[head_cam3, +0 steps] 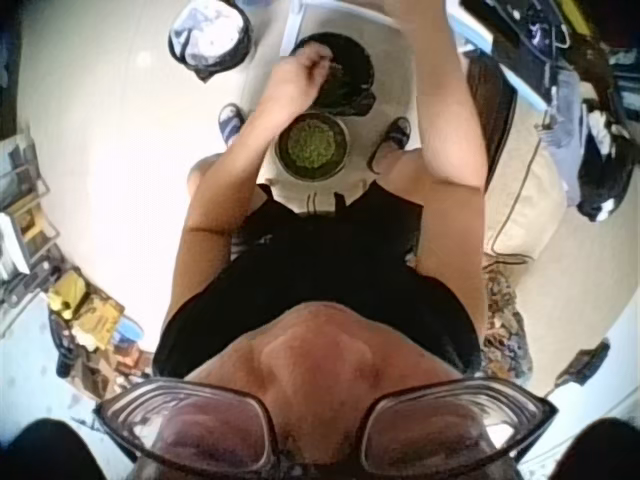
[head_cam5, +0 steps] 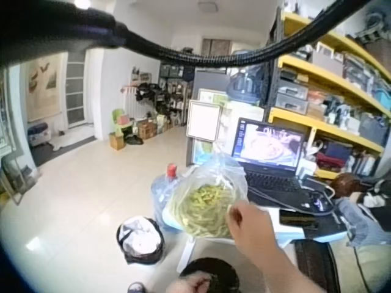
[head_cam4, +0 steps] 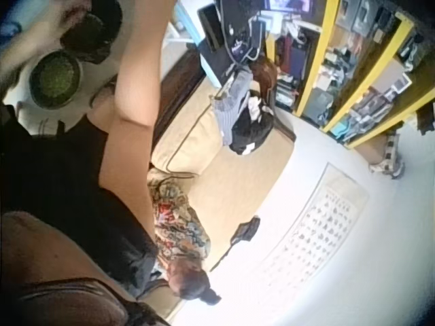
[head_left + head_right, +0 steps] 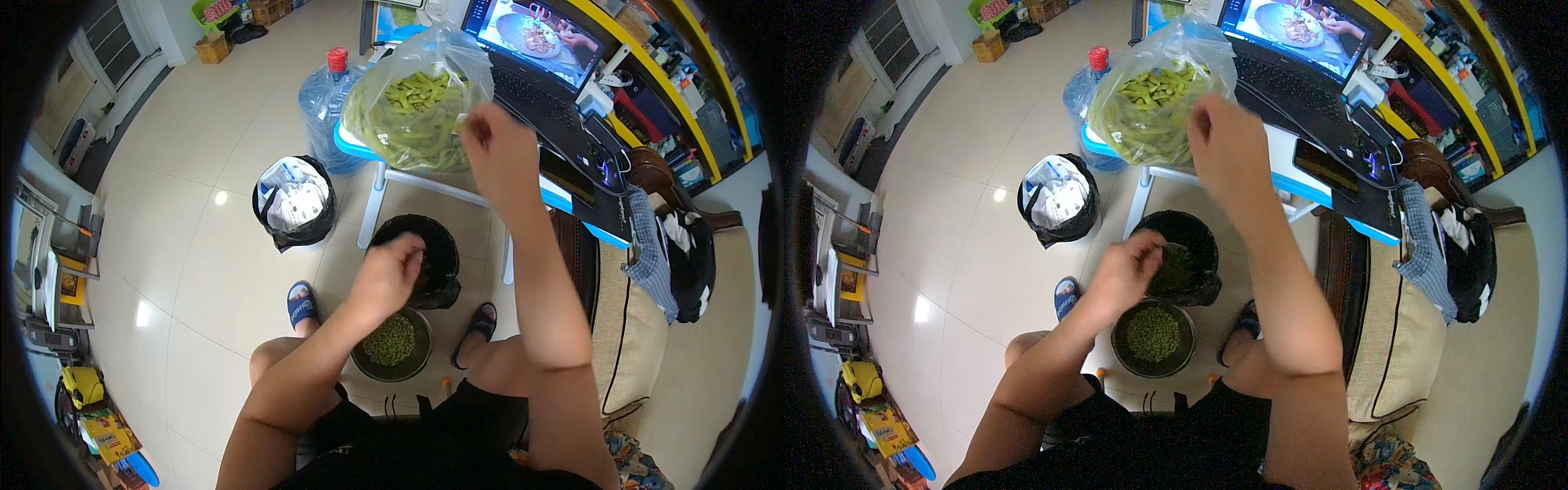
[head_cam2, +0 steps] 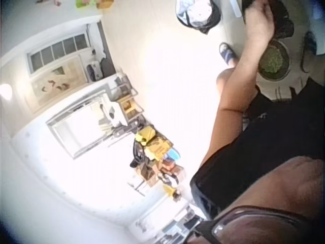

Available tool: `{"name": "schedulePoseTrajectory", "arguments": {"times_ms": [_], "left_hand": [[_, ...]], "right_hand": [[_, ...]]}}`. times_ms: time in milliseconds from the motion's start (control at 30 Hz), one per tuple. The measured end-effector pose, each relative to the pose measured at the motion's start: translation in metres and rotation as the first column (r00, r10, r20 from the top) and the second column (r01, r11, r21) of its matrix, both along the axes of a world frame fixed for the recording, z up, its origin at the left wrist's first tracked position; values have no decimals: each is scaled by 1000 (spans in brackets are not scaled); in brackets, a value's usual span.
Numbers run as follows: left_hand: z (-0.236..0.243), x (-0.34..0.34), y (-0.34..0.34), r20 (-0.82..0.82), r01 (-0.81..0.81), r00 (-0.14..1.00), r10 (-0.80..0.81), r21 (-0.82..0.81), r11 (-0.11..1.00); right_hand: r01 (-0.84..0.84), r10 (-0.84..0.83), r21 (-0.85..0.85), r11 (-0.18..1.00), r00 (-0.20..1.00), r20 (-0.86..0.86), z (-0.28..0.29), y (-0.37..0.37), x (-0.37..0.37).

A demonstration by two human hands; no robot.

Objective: The person sits on the floor and shells edamame beans by hand, removing the beans from the pods and placing them into a metal bowl. The empty pods are discarded into a nearby trash bin.

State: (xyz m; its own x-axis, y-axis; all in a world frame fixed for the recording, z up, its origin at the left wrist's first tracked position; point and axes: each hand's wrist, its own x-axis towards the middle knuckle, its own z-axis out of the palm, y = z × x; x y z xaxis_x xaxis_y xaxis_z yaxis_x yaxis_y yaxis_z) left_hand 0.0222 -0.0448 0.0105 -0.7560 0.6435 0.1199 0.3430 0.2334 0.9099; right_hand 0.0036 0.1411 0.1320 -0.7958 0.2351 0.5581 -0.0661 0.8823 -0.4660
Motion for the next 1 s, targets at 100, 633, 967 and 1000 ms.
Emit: {"name": "schedulePoseTrajectory", "arguments": {"times_ms": [100, 633, 967, 1000], "left_hand": [[5, -6, 7, 163, -97, 985, 52, 281, 955], [-4, -5, 35, 649, -110, 741, -173, 372, 922], [2, -3, 42, 617, -91, 780, -104, 276, 957], [2, -3, 43, 614, -90, 784, -96, 265, 960]], "right_hand": [[-87, 118, -205, 975, 983, 140, -41, -11, 55], [-77, 255, -887, 455, 966, 47, -126, -9, 88], [-70, 227, -821, 566, 971, 74, -130, -3, 87], [-62, 236, -818, 572, 967, 92, -129, -3, 87]]}}
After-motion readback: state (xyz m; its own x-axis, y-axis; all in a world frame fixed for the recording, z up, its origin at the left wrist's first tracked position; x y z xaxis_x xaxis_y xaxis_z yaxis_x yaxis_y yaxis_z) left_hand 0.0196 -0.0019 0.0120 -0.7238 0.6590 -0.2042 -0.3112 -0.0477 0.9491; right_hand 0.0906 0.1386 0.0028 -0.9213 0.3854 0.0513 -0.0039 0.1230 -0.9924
